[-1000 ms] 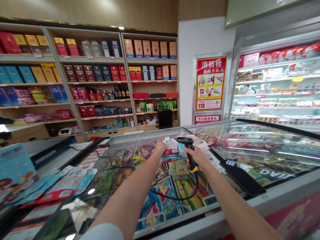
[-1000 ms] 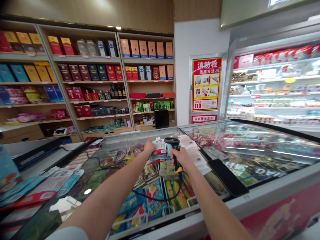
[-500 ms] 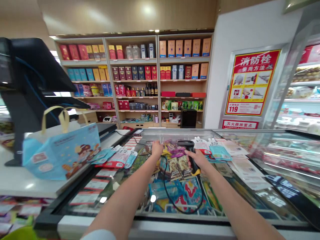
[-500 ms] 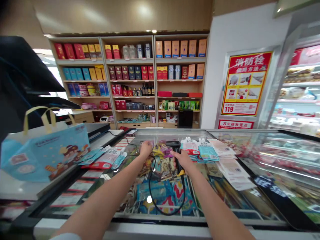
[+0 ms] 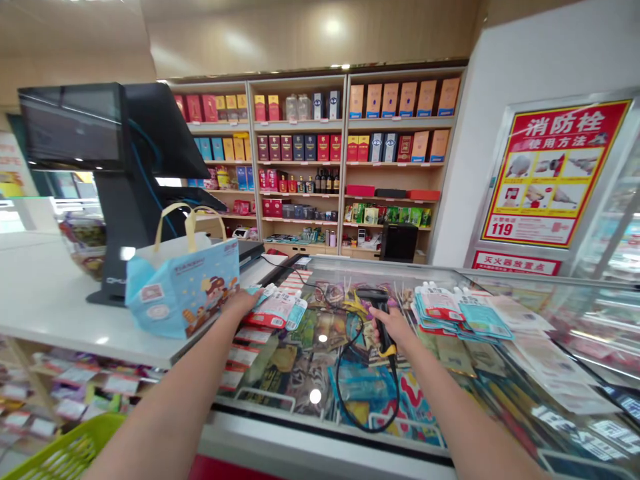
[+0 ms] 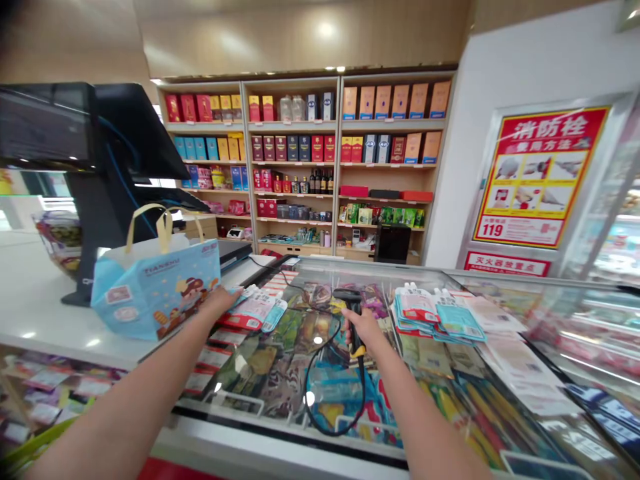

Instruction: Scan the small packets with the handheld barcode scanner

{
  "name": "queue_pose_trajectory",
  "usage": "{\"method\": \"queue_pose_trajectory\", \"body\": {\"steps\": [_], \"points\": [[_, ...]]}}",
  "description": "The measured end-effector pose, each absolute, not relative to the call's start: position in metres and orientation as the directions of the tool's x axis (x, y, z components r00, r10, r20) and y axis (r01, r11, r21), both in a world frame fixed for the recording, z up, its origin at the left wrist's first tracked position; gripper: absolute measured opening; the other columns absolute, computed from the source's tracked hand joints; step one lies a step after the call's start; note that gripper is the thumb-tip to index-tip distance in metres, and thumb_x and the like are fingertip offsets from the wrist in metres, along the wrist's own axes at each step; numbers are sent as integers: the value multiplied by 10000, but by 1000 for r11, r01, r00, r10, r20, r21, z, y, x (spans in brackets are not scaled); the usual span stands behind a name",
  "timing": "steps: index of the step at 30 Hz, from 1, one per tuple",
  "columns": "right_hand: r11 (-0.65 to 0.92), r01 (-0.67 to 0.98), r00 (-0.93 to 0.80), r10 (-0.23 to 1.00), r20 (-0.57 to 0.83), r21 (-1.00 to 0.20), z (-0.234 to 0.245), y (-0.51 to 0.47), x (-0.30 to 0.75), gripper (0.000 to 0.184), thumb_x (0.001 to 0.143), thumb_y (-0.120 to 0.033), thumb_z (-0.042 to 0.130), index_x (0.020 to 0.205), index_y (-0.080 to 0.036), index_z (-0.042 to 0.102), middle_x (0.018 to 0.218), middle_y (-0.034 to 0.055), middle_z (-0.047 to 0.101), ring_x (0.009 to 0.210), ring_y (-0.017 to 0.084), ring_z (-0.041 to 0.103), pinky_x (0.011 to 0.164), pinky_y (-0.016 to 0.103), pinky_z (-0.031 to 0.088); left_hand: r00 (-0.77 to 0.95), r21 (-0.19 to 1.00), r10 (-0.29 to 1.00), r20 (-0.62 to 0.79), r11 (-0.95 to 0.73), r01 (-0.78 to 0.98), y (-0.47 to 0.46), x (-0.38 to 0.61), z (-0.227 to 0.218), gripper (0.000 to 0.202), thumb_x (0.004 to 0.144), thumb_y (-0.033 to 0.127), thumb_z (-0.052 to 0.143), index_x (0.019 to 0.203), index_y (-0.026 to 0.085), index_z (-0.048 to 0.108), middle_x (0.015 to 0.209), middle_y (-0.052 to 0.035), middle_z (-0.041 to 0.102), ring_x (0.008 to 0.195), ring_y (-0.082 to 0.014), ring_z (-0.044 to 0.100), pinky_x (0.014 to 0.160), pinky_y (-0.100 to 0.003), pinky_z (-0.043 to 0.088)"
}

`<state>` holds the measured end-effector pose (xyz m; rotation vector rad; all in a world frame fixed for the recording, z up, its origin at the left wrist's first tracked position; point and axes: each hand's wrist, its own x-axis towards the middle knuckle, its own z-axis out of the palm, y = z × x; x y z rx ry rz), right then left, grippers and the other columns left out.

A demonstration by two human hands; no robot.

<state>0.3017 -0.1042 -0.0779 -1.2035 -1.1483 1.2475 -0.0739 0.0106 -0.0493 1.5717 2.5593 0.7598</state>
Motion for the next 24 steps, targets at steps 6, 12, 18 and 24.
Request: {"method": "queue_pose_trajectory", "body": {"steps": [6,12,18,24], "points": [[-35,-107,66,997,-43,-994,-81,-105,301,293,692,-437,659,685,-194,493,420,-53,515,330,103,475,366,230,433,-447,330,890,86,398,856,1,-55,-53,722,807,653,367,1331,182,527,1401,-233,460,1253,-454,436,934,-598,372],[-54,-88,3,999,-55,-995,-71,-113,290,302,722,-394,650,593,-193,466,398,-42,491,315,93,453,349,226,418,-432,268,899,76,399,877,-23,-27,-47,702,857,605,269,1399,199,454,1446,-213,407,1307,-437,372,981,-603,324],[-27,-101,-26,999,-24,-995,-69,-116,289,289,708,-372,666,610,-187,467,431,-44,502,329,91,458,348,234,424,-313,283,938,149,263,922,-43,19,-62,617,875,502,309,1380,184,466,1405,-221,453,1281,-417,413,986,-614,315],[-2,-85,8,1000,-3,-996,-71,-116,297,293,679,-389,676,636,-190,466,437,-59,500,329,95,466,339,237,428,-360,406,915,181,263,875,-21,18,-52,577,769,600,492,1094,147,646,1231,-267,577,1157,-447,523,893,-573,407]]}}
